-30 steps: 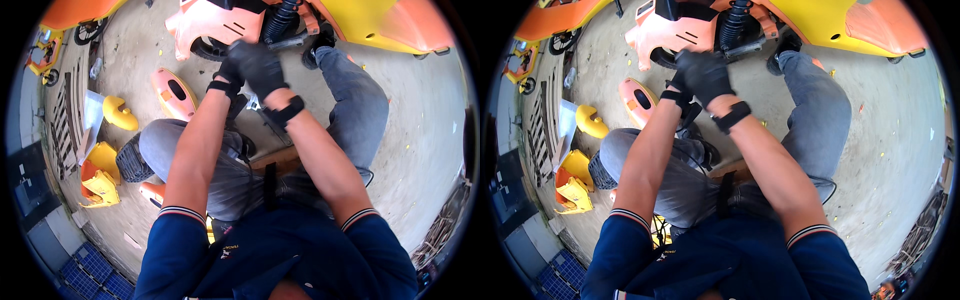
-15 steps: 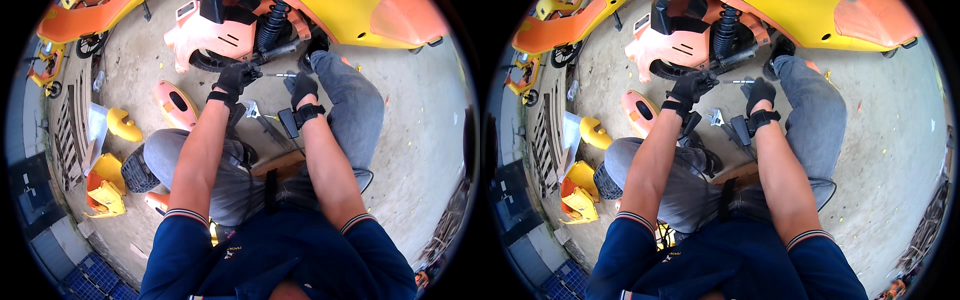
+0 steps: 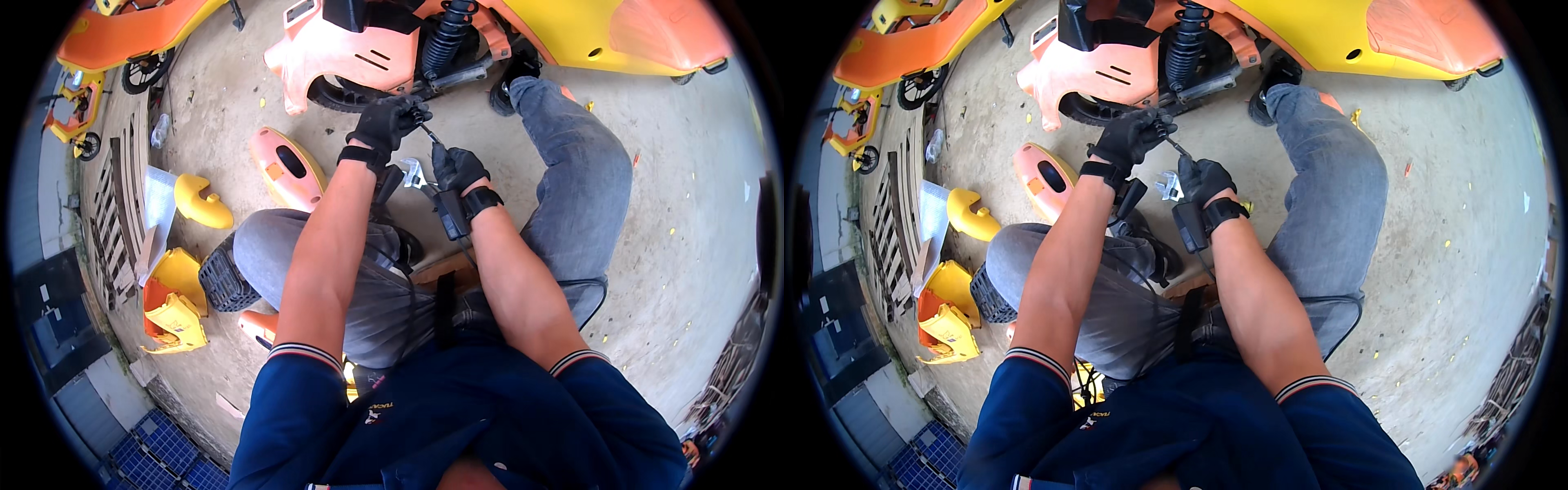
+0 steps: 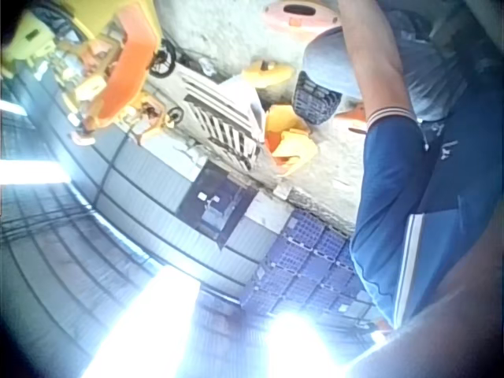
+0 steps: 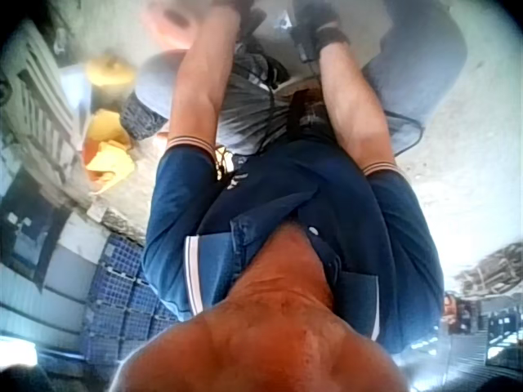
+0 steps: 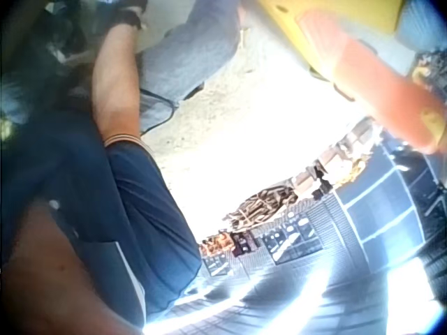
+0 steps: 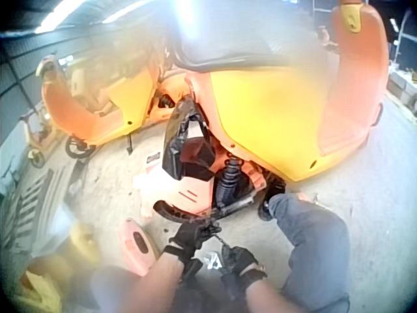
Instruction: The person is sitting on the floor in a workshop, using a screwdriver to tighten screws on the rear suspension assembly of a pink and yellow scooter. They repeatedly adjust the tool and apply torque to fasteners near the rear wheel.
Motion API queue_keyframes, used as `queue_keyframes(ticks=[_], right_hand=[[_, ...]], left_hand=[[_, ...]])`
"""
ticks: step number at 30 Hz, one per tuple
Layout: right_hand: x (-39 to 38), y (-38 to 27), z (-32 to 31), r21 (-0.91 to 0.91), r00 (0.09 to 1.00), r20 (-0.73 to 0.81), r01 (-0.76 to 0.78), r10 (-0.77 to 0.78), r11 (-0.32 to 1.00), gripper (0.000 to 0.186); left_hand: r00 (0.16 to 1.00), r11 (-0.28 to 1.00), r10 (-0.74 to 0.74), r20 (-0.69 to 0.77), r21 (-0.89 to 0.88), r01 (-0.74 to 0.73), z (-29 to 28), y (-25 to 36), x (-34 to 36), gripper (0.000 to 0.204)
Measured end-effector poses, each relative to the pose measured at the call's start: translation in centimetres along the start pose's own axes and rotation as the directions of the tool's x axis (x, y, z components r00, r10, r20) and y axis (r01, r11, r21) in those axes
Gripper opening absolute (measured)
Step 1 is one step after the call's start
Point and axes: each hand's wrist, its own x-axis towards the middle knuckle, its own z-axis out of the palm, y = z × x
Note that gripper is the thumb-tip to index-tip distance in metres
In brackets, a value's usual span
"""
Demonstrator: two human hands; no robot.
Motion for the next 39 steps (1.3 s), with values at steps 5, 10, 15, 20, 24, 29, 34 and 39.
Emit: queue_keyframes(ticks=[5, 10, 15, 20, 24, 29, 34, 39], right_hand=[[-0.5, -1.7, 0.4, 0.051, 0.997, 0.06, 0.047, -0.05, 0.998, 0.054], [-0.8, -3.7, 0.8, 0.087, 0.984, 0.124, 0.114, -0.124, 0.99, 0.045], [1.1, -0.7, 0.4, -0.008, 0.953, -0.13, 0.276, -0.274, 0.961, 0.035], [3.8, -3.5, -3.9, 0.991, 0.954, -0.098, 0.068, 0.282, 0.112, 0.013], [1.1, -12.4, -5.2, 0.095, 0.528, -0.492, 0.823, -0.692, 0.56, 0.011], [-0.9, -15.3, -3.6, -0.161, 0.607, -0.212, 0.751, -0.766, 0.64, 0.015], [2.0, -8.7, -6.7, 0.828, 0.949, -0.312, 0.249, 0.044, 0.503, 0.01], [2.1, -4.4, -5.3, 0.928, 0.934, -0.053, -0.084, 0.353, 0.362, 0.016]], left_hand=[[0.992, 0.976, -0.125, -0.012, -0.182, 0.121, 0.4, 2.2, 0.1, 0.019], [0.948, 0.879, -0.317, 0.006, -0.374, 0.296, 0.8, 5.4, 0.0, 0.017], [0.987, 0.904, 0.114, 0.117, 0.399, -0.152, 0.0, 4.6, 0.0, 0.016], [0.98, 0.816, 0.121, 0.16, 0.545, -0.19, 0.6, 6.5, -0.3, 0.02], [0.987, 0.987, 0.153, -0.055, 0.05, -0.151, 0.6, 2.1, 0.2, 0.012], [0.946, 0.694, -0.317, -0.069, -0.697, 0.182, 1.6, 5.1, 0.2, 0.009], [0.865, 0.588, -0.495, 0.088, -0.698, 0.408, 1.0, 5.4, 0.0, 0.014], [0.879, 0.828, -0.47, -0.082, -0.386, 0.407, 1.6, 4.1, 0.0, 0.007]])
